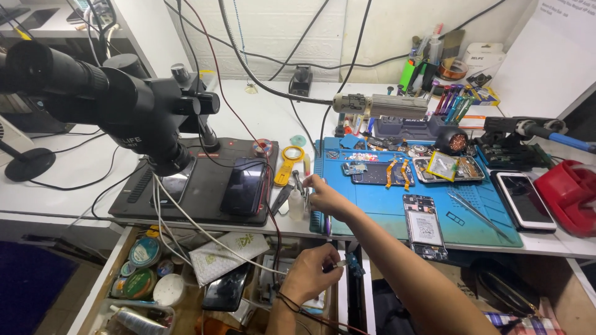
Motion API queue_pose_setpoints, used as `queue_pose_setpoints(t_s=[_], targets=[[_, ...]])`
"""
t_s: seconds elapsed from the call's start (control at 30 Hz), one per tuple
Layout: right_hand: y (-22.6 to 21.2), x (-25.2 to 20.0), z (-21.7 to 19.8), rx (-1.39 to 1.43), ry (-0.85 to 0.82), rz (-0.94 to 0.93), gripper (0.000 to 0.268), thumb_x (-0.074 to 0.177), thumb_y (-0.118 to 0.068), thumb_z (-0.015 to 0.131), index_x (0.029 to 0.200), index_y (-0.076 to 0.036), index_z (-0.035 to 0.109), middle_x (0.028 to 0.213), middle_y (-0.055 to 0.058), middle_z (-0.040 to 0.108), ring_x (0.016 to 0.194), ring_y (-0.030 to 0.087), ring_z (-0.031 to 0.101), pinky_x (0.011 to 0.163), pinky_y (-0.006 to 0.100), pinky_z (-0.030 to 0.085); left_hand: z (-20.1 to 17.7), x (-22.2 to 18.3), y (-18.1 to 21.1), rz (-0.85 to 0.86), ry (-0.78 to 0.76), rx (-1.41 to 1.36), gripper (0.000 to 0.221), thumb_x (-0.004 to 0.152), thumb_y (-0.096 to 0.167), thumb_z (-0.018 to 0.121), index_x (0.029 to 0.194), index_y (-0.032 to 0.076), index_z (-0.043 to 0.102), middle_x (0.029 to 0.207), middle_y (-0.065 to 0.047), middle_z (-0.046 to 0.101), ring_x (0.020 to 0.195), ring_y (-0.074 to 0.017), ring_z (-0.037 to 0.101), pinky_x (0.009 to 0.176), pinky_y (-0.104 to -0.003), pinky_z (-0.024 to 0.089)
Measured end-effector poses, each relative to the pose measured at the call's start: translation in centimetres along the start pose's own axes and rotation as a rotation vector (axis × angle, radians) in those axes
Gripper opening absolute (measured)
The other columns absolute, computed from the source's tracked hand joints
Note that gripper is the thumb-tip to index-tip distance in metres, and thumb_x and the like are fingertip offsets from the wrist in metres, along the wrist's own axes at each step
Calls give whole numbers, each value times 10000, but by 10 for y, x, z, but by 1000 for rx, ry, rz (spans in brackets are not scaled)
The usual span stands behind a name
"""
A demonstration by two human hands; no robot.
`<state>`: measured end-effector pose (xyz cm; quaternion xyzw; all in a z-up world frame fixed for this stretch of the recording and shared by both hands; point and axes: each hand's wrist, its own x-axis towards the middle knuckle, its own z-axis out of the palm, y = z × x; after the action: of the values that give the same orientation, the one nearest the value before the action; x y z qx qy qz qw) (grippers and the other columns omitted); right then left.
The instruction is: Testing circuit continuity on a mobile phone motherboard using multimeter probes at a repair bench.
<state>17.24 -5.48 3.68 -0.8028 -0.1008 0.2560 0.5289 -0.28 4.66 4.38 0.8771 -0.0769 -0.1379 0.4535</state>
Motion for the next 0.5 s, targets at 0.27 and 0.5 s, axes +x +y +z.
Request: queue_pose_setpoints(t_s=[0.27, 0.5], targets=[[7, -20, -10, -582, 252, -57, 248, 962, -146, 397, 1200, -84, 428, 897, 215, 654, 742, 420, 600, 596, 522, 439, 13, 13, -22, 85, 37, 29, 100, 842, 264, 707, 865, 194, 640, 720, 16, 620, 690, -151, 585, 657, -334, 449], [46, -16, -4, -668, 273, 15, 702, 811, -93, 520, 1477, -95, 300, 942, 250, 648, 810, 516, 651, 651, 586, 520, 33, 35, -55, 131, 72, 41, 241, 817, 409, 755, 840, 171, 725, 728, 40, 748, 673, -100, 656, 702, -285, 512]])
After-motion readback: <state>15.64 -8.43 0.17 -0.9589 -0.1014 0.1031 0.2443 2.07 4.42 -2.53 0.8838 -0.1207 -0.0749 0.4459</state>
